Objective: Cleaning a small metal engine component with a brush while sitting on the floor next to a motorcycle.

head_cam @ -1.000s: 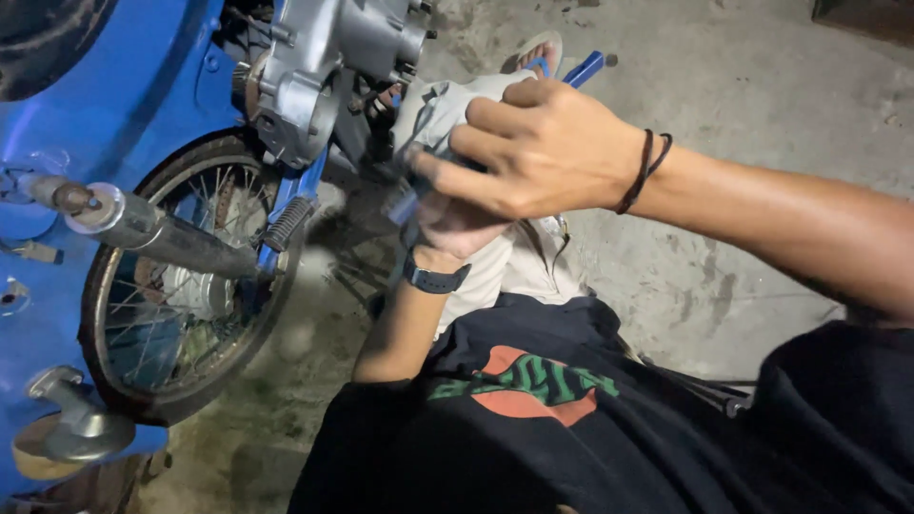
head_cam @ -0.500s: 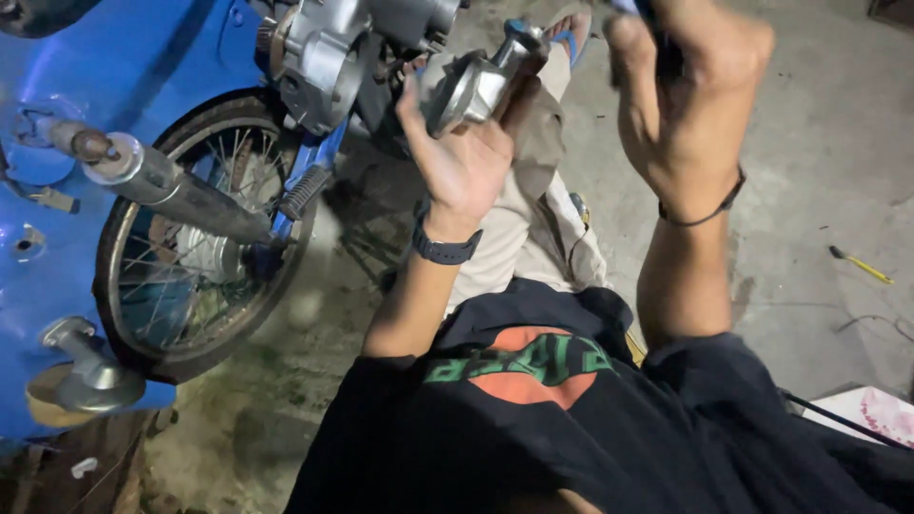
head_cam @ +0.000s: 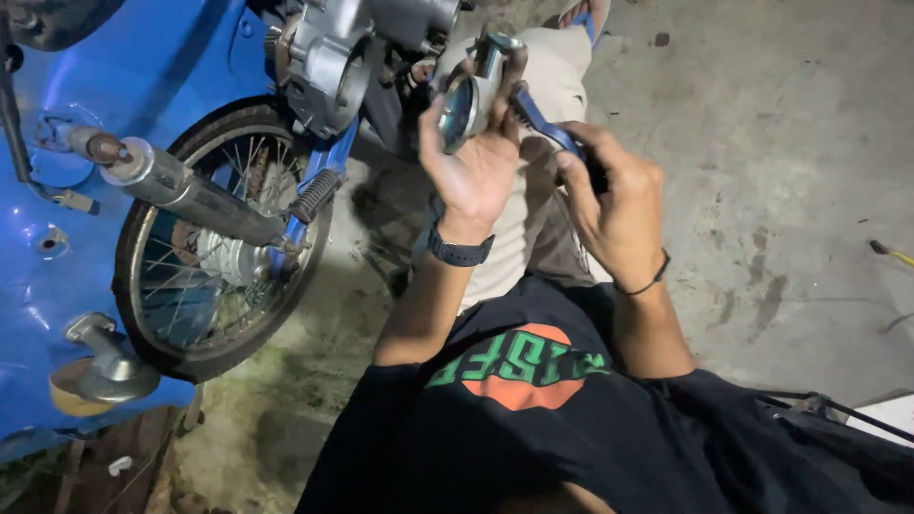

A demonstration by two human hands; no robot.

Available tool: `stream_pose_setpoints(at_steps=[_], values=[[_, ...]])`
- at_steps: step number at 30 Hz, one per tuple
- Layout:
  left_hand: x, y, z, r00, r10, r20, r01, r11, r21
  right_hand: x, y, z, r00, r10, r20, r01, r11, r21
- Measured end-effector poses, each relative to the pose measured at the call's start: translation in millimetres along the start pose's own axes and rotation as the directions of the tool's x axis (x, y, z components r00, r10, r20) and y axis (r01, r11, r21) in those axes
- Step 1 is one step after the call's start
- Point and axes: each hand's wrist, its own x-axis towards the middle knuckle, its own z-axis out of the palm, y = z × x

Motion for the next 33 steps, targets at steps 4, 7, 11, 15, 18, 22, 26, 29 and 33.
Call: stream_pose_setpoints(at_steps=[4,7,11,15,18,22,26,29,33], values=[[-6,-3,1,0.98,-0.105,0.168,0.096,0.993,0.065,-4,1,14,0.999,-0.032,0.009,0.033,0.998,-0.044],[-5,0,15,0.977,-0.109,0.181,0.097,0.993,0.069,-5,0,15,0.997,-0.077,0.027,0.078,0.997,-0.024],[-12,-11,5,0.99,-0.094,0.102,0.087,0.994,0.073,-5,13,14,0.998,-0.059,0.009,0.06,0.998,-0.019],[-10,-21,14,0.968,0.085,-0.236,-0.077,0.996,0.044,-2,20,16,0.986,-0.168,-0.021,0.168,0.985,0.033],[-6,-15,-94,0.96,0.078,-0.27,-0.029,0.983,0.181,2,21,18,0.983,-0.18,-0.017,0.181,0.983,0.037],[-12,-14,-11,0.985,0.154,-0.084,-0.132,0.966,0.224,4,26,24,0.981,-0.191,-0.029,0.192,0.981,0.035],[-14,-3,-13,0.99,0.045,-0.135,-0.042,0.999,0.022,6,26,23,0.982,-0.187,-0.031,0.188,0.982,0.032],[-15,-5,-23,0.996,0.071,-0.05,-0.069,0.997,0.044,8,26,23,0.982,-0.185,-0.047,0.188,0.981,0.054],[-17,-9,-18,0.985,0.12,0.127,-0.136,0.984,0.118,11,28,23,0.979,-0.2,-0.046,0.203,0.977,0.064]])
